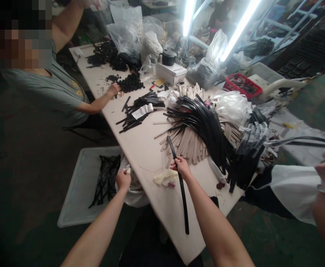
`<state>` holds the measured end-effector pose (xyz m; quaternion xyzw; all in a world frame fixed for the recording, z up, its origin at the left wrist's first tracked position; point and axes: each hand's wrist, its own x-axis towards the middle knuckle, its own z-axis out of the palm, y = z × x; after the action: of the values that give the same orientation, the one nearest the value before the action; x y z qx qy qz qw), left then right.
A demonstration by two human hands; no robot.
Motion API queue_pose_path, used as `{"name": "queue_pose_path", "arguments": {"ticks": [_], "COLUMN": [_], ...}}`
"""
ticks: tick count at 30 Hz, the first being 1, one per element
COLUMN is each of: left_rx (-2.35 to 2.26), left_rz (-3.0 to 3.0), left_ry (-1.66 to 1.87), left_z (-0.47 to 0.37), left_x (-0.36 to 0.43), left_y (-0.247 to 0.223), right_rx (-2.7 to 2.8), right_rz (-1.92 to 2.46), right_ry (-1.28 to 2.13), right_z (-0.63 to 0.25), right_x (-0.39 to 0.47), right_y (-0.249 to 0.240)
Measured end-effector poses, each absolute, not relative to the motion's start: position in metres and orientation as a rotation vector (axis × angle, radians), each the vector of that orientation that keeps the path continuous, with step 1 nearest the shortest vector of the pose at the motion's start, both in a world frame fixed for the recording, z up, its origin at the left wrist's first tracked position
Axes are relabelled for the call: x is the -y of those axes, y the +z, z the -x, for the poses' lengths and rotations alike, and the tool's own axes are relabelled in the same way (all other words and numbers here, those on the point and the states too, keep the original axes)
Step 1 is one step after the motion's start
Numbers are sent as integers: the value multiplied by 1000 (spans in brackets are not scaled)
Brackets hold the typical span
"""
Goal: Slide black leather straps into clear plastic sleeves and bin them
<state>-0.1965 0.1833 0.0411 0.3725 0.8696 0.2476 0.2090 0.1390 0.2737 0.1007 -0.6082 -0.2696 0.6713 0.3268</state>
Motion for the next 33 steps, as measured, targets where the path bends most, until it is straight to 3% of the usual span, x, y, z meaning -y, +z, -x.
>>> {"name": "queue_pose_path", "arguments": {"ticks": [7, 12, 20, 27, 33], "left_rx": [-1745, -1251, -1040, -943, -830], "left_rz": [-990, -1323, -1721, -1934, -1745], "left_ry": [1220, 982, 704, 581, 460], "left_z": [124, 40, 13, -8, -12], "left_x": [-162, -163, -195, -217, -202], "left_y": [154, 216, 271, 325, 324], "right_rx": [834, 825, 751, 745, 728], "right_rz": [1463, 1319, 1323, 1279, 1273], "right_ry": [1724, 1871, 1373, 1408, 1216], "right_z": [-146, -140, -186, -198, -206], "right_x": [-216, -186, -179, -165, -167], "right_y": [177, 238, 301, 326, 325]}}
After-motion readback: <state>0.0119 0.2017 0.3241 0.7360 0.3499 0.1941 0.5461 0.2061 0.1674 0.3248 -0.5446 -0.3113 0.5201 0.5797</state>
